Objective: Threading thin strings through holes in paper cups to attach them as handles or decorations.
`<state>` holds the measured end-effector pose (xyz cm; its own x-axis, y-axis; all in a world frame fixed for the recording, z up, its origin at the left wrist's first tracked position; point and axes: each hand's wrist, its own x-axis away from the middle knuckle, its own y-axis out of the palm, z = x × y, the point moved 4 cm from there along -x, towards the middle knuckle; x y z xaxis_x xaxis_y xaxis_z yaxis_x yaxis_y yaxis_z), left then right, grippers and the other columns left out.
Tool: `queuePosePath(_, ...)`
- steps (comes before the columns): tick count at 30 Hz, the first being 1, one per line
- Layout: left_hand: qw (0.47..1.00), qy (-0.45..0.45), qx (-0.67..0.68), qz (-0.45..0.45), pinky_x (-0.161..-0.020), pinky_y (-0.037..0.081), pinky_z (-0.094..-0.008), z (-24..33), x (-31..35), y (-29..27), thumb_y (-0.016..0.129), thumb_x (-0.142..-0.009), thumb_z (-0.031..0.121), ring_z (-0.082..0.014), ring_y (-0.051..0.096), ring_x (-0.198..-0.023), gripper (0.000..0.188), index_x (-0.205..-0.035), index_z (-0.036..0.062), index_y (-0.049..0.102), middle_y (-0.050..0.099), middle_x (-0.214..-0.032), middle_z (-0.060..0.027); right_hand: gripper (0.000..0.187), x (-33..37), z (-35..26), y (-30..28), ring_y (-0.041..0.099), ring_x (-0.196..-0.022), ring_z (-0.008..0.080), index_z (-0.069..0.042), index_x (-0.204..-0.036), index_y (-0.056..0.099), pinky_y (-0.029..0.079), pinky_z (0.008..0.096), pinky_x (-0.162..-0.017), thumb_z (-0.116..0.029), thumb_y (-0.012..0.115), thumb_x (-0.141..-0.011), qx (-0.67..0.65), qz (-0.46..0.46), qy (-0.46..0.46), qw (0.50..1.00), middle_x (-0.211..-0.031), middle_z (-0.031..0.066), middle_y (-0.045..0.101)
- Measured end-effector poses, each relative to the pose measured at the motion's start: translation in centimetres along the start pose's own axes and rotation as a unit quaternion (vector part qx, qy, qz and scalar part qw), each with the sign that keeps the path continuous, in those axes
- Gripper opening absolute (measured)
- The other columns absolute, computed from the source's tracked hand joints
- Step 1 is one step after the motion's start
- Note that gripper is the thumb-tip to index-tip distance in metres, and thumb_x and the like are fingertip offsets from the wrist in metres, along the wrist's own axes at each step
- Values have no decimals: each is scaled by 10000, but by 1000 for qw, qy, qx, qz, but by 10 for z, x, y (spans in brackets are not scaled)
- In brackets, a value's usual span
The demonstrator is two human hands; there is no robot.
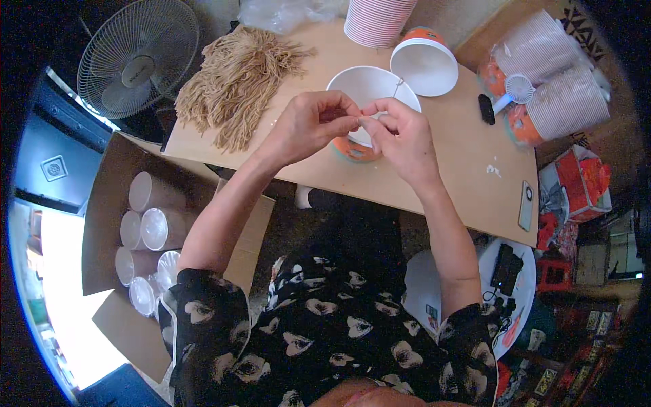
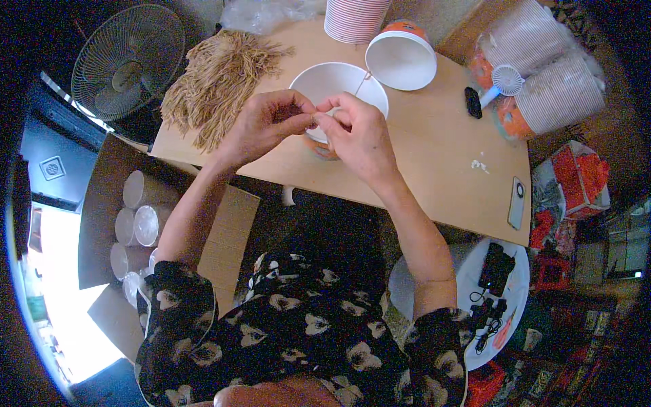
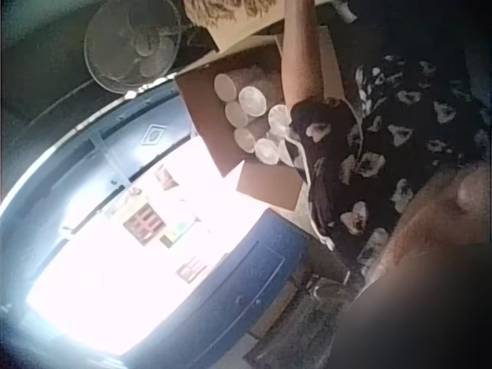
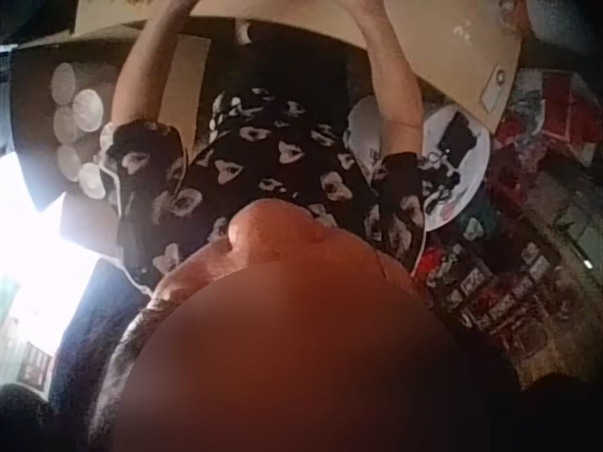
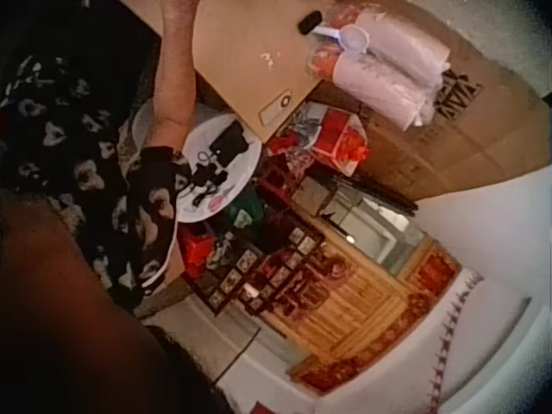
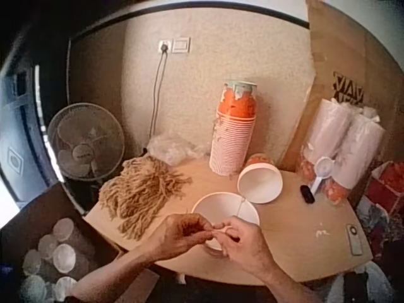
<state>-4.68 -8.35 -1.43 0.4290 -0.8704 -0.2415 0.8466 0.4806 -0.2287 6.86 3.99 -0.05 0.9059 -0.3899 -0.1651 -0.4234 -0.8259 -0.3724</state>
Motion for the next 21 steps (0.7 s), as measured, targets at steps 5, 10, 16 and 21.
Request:
queuePosePath(5,996,11,82,38,-716,549,-241,0,3,4,674,-922,65,-79,641,-792,109,-971,-30,647,672,-852,-34,97,5,2,3,535,-543,50,6,-968,627,425,246,-498,-84,633,-931,9,15,-13,1000,-630,27,632)
queuePosePath(10,998,-14,64,23,-740,563,-246,2,6,7,662,-927,52,-98,666,-817,100,-977,-29,630,688,-877,-49,87,8,2,3,560,-561,54,14,-950,613,448,245,-504,-72,616,-934,24,40,-48,998,-659,37,645)
queuePosePath(16,997,4,73,23,-774,572,-261,3,10,8,637,-939,39,-110,676,-849,77,-972,-24,607,689,-882,-60,111,7,8,3,580,-582,73,36,-932,584,458,245,-521,-72,575,-955,-53,18,-29,998,-675,50,637)
queuePosePath(21,996,-1,82,19,-811,558,-266,-1,12,7,643,-947,82,-127,673,-885,122,-984,-30,613,691,-919,-71,130,7,3,-4,563,-589,62,38,-974,609,444,235,-523,-86,570,-968,-82,8,2,997,-666,28,614)
